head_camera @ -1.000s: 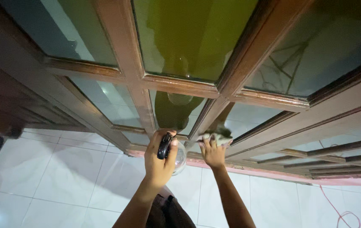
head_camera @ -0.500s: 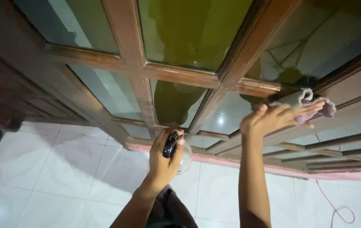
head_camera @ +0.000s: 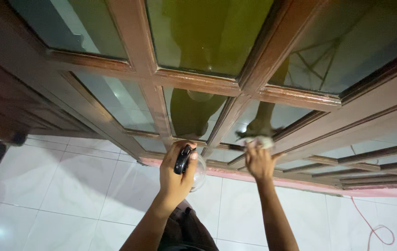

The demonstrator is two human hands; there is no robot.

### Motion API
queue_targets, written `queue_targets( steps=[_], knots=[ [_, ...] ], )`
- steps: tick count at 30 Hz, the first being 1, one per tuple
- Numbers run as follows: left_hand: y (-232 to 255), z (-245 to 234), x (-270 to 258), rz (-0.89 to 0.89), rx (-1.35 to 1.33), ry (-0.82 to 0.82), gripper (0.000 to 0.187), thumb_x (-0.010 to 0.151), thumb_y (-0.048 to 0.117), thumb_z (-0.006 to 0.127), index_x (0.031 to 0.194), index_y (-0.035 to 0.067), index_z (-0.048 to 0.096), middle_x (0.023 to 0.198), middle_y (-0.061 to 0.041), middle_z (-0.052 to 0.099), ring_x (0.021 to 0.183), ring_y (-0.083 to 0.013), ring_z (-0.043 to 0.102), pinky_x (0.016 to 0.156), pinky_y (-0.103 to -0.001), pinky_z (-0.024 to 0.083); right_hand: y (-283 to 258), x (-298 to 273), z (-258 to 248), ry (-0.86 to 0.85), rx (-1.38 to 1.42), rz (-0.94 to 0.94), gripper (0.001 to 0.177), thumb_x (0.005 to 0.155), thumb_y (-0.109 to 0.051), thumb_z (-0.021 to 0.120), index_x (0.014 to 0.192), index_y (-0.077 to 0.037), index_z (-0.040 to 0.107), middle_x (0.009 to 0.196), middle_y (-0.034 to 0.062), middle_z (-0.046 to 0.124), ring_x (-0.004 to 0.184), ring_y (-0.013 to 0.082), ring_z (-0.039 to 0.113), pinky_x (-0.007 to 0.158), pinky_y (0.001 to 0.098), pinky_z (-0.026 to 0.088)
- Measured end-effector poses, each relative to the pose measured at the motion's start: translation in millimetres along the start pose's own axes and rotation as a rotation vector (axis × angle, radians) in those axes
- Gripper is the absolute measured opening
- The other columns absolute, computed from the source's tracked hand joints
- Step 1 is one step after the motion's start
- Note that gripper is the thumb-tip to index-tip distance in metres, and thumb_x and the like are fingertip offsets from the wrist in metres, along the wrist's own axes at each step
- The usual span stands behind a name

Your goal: The person sprays liquid from a bottle onto the glass panes of a door and wipes them with a cloth.

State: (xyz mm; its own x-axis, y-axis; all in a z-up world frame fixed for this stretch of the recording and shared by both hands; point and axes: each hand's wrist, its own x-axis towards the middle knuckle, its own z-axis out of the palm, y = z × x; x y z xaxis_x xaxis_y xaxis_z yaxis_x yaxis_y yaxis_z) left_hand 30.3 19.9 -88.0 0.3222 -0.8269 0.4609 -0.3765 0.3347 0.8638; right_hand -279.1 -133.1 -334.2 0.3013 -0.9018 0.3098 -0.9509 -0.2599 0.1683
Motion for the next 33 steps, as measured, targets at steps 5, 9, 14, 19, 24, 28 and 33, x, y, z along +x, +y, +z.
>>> queue_targets(
  steps=[5,9,14,19,24,28,33],
  knots=[
    [1.8,-0.3,-1.2,0.065,0.027,-0.011,0.018,0.102,0.013,0.060,0.115,0.001,0.063,0.110,-0.015,0.069,0.100,-0.0306,0.070,0.088,-0.037,0.055,33.2,78.8,-108.4,0.806,0.044,0.411,0.068,0.111,-0.063,0.011,0.170,-0.034,-0.010,0.175,0.0119,-0.016,0.159,0.0320,-0.019,0.115,0.0651,-0.025],
    [3.6,-5.4,-4.8,0.087,0.018,0.005,0.019,0.102,0.012,0.060,0.116,0.000,0.062,0.110,-0.015,0.069,0.099,-0.0305,0.071,0.087,-0.036,0.056,-12.9,108.2,-153.1,0.814,0.329,0.501,0.070,0.116,-0.060,0.012,0.166,-0.021,-0.019,0.169,0.0153,-0.021,0.159,0.0323,-0.018,0.122,0.0616,-0.017],
    [-5.9,-12.1,-4.0,0.045,0.032,-0.005,0.018,0.099,0.009,0.061,0.113,-0.001,0.063,0.107,-0.016,0.069,0.094,-0.0289,0.071,0.084,-0.036,0.056,-78.9,104.5,-77.2,0.705,0.313,0.055,0.071,0.110,-0.052,0.028,0.163,-0.008,0.013,0.170,0.0273,-0.006,0.155,0.0510,-0.008,0.122,0.0707,-0.009],
    [-14.7,-13.5,-3.3,-0.019,0.010,-0.002,0.017,0.099,0.009,0.060,0.113,-0.002,0.063,0.106,-0.015,0.069,0.093,-0.0284,0.071,0.083,-0.035,0.056,-100.9,35.9,49.2,0.121,0.148,-0.001,0.072,0.108,-0.051,0.041,0.148,0.008,0.050,0.119,0.0382,0.059,0.113,0.0527,0.055,0.104,0.0690,0.037],
    [-19.4,-17.2,4.6,0.030,0.037,0.012,0.016,0.099,0.008,0.061,0.111,-0.001,0.062,0.106,-0.015,0.068,0.095,-0.0301,0.070,0.086,-0.037,0.054,-62.9,-28.4,61.3,0.003,0.316,-0.264,0.057,0.102,-0.049,0.041,0.144,-0.017,0.061,0.106,0.0225,0.068,0.103,0.0372,0.064,0.104,0.0773,0.028],
    [-19.3,-21.4,4.6,0.038,0.067,-0.003,0.016,0.099,0.010,0.061,0.111,-0.002,0.062,0.105,-0.016,0.068,0.096,-0.0329,0.069,0.086,-0.038,0.054,-8.3,-3.7,40.2,0.050,0.057,-0.010,0.039,0.109,-0.048,0.044,0.143,-0.034,0.057,0.117,0.0215,0.066,0.133,0.0388,0.051,0.105,0.0811,-0.008],
    [-34.9,-16.1,7.2,0.098,0.065,0.001,0.017,0.101,0.012,0.060,0.109,-0.003,0.062,0.105,-0.017,0.068,0.093,-0.0335,0.069,0.084,-0.039,0.055,32.7,88.8,-69.6,0.857,0.039,0.028,0.076,0.112,-0.040,0.047,0.172,-0.025,0.003,0.155,0.0354,0.033,0.162,0.0431,0.011,0.124,0.0703,-0.011]
  ],
)
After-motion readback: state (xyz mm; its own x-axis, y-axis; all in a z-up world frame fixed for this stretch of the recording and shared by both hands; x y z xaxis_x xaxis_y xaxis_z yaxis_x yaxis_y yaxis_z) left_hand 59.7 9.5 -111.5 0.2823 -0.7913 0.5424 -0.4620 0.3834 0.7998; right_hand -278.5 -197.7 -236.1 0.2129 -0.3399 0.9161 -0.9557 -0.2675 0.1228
